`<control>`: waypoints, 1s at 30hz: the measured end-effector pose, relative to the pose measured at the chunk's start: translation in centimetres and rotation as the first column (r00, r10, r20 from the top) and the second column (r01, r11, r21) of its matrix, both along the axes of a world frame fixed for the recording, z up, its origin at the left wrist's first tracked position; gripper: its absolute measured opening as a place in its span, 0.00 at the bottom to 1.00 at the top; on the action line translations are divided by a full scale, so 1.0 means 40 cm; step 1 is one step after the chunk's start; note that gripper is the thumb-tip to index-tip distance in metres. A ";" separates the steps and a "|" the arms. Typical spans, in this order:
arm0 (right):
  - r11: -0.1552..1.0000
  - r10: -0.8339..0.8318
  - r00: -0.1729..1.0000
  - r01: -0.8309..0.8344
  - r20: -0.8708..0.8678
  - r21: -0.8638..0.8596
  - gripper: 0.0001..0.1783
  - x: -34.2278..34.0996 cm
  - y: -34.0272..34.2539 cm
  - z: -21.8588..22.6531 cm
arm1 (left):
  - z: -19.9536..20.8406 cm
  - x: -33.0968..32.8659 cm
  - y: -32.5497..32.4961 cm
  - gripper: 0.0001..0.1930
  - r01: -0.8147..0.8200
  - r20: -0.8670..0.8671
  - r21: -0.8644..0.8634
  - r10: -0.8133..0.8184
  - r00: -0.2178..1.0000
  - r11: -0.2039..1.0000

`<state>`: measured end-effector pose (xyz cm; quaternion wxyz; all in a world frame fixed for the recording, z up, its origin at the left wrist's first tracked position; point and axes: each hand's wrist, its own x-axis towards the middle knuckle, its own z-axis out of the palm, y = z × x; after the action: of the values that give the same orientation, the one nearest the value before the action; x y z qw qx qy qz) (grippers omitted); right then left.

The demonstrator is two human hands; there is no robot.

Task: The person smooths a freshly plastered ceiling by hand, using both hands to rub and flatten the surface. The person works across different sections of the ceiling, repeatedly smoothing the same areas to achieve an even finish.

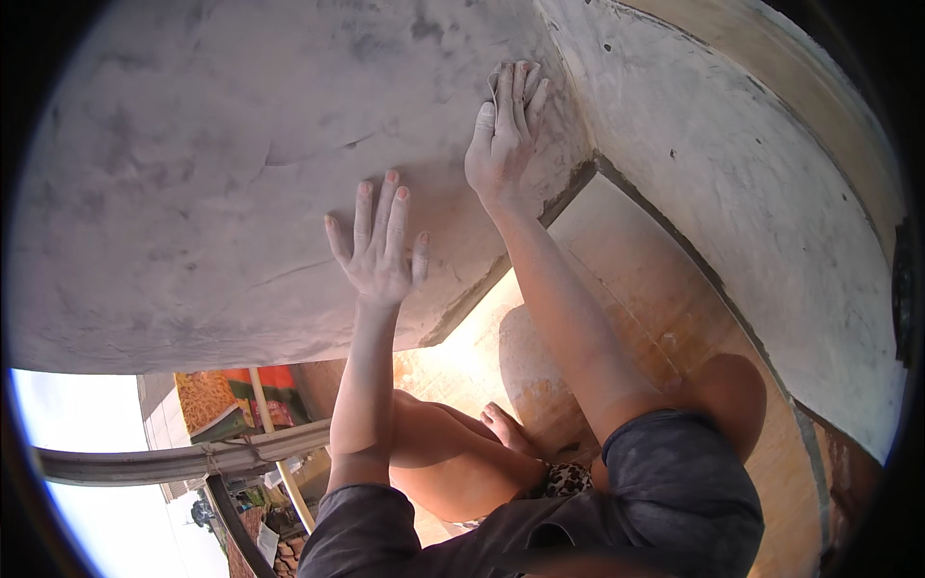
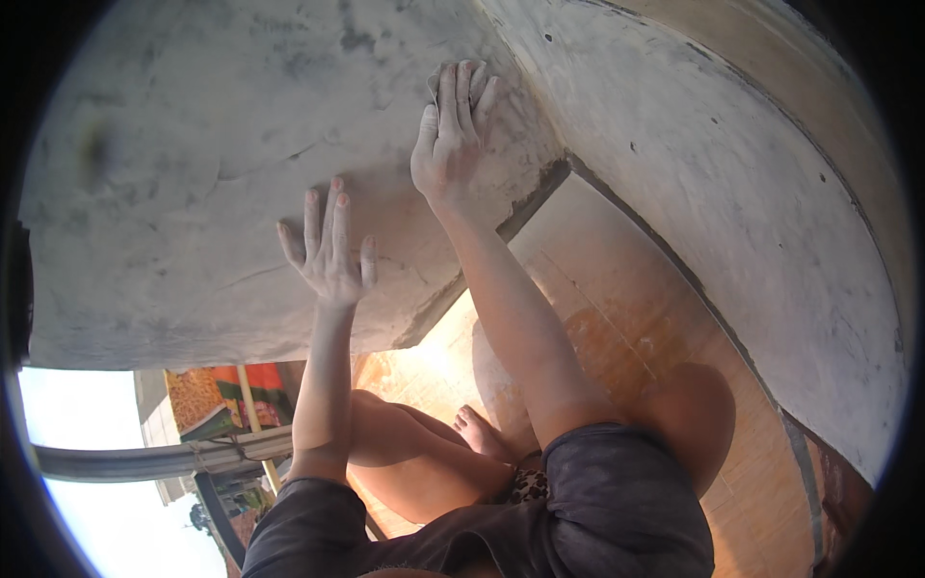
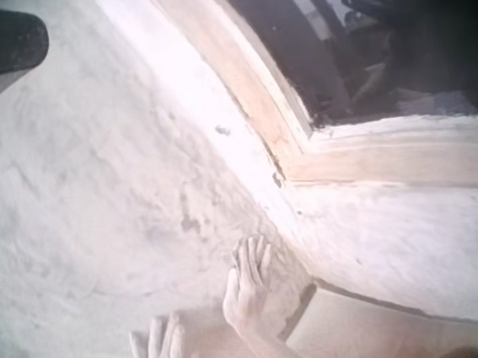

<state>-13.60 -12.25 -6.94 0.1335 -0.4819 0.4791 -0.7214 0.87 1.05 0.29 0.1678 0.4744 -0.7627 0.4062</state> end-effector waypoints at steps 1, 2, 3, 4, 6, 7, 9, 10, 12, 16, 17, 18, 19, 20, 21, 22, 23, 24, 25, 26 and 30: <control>0.999 0.029 0.998 -0.027 -0.057 0.030 0.29 0.025 0.058 -0.024 | -0.001 -0.003 -0.003 0.29 -0.029 0.018 -0.006 0.029 0.999 1.000; 0.998 0.057 0.997 -0.055 -0.055 0.042 0.29 0.056 0.132 -0.056 | -0.003 -0.007 -0.007 0.29 -0.039 0.022 -0.025 0.039 0.999 0.999; 0.998 0.062 0.998 -0.062 -0.031 -0.008 0.28 0.083 0.194 -0.089 | -0.004 -0.011 -0.010 0.29 -0.056 0.032 -0.040 0.057 0.998 0.998; 0.992 0.101 0.992 -0.095 -0.077 0.080 0.28 0.088 0.209 -0.103 | -0.003 -0.013 -0.011 0.29 -0.044 0.013 -0.046 0.045 0.999 0.998; 0.996 0.088 0.990 -0.085 -0.108 0.035 0.28 0.082 0.197 -0.117 | 0.001 -0.014 -0.010 0.28 -0.032 0.010 -0.053 0.032 0.999 0.998; 0.996 0.080 0.993 -0.077 -0.090 0.038 0.28 0.065 0.164 -0.112 | 0.003 -0.013 -0.008 0.29 -0.033 0.013 -0.032 0.033 0.999 0.999; 1.000 -0.004 1.000 0.004 -0.013 -0.026 0.28 0.015 0.029 -0.068 | 0.009 -0.008 0.001 0.30 -0.024 0.046 -0.009 0.024 0.999 1.000; 0.998 -0.049 0.998 0.050 -0.034 0.030 0.27 -0.004 -0.019 -0.051 | 0.011 -0.007 0.004 0.30 -0.030 0.060 -0.003 0.030 0.998 1.000; 0.999 -0.049 0.998 0.049 0.047 0.004 0.27 -0.014 -0.047 -0.041 | 0.012 -0.004 0.005 0.30 -0.008 0.043 0.002 0.007 0.999 1.000; 0.997 0.023 0.996 -0.016 -0.085 0.076 0.29 0.055 0.131 -0.102 | 0.005 -0.009 -0.004 0.28 -0.030 0.020 -0.025 0.031 0.999 0.999; 1.000 0.006 0.991 -0.005 -0.136 0.005 0.30 0.072 0.180 -0.119 | 0.002 -0.011 -0.006 0.28 -0.025 0.016 -0.033 0.025 1.000 0.999; 0.992 0.072 0.986 -0.055 -0.153 0.110 0.30 0.079 0.196 -0.125 | 0.003 -0.011 -0.008 0.28 -0.038 0.027 -0.028 0.039 0.999 0.999; 0.987 0.096 0.983 -0.074 -0.155 0.143 0.30 0.081 0.207 -0.126 | 0.003 -0.011 -0.009 0.28 -0.019 0.017 -0.037 0.020 1.000 0.999; 0.993 0.070 0.983 -0.053 -0.169 0.103 0.29 0.076 0.192 -0.120 | 0.004 -0.010 -0.007 0.28 -0.021 0.015 -0.032 0.021 1.000 0.999; 0.991 0.067 0.989 -0.050 -0.135 0.126 0.29 0.067 0.165 -0.106 | 0.005 -0.009 -0.006 0.28 -0.025 0.028 -0.031 0.026 0.999 0.999; 0.997 0.027 0.991 -0.017 -0.128 0.081 0.28 0.050 0.116 -0.086 | 0.007 -0.008 -0.003 0.28 -0.023 0.028 -0.021 0.024 0.999 1.000; 0.998 -0.017 0.998 0.020 -0.056 0.062 0.28 0.033 0.062 -0.061 | 0.010 -0.007 0.000 0.29 -0.026 0.050 -0.014 0.026 0.998 1.000; 0.993 -0.064 0.994 0.072 -0.084 0.093 0.29 0.027 0.041 -0.045 | 0.011 -0.008 0.001 0.30 -0.006 0.049 -0.013 0.007 0.999 1.000; 0.998 -0.033 0.999 0.032 0.019 0.054 0.28 0.025 0.023 -0.032 | 0.013 -0.008 0.002 0.30 -0.029 0.075 -0.004 0.029 0.997 1.000; 0.999 -0.022 0.999 0.020 0.043 0.047 0.28 0.031 0.030 -0.027 | 0.012 -0.010 0.000 0.30 -0.028 0.074 -0.005 0.028 0.997 1.000; 0.997 0.019 0.995 -0.012 -0.102 0.076 0.27 0.091 0.173 -0.058 | 0.008 -0.016 -0.007 0.28 -0.051 0.063 -0.043 0.053 0.997 0.998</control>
<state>-9.95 -5.32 -9.27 0.1323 -0.5167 0.5083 -0.6761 0.23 0.79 0.62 0.1423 0.4772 -0.7466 0.4412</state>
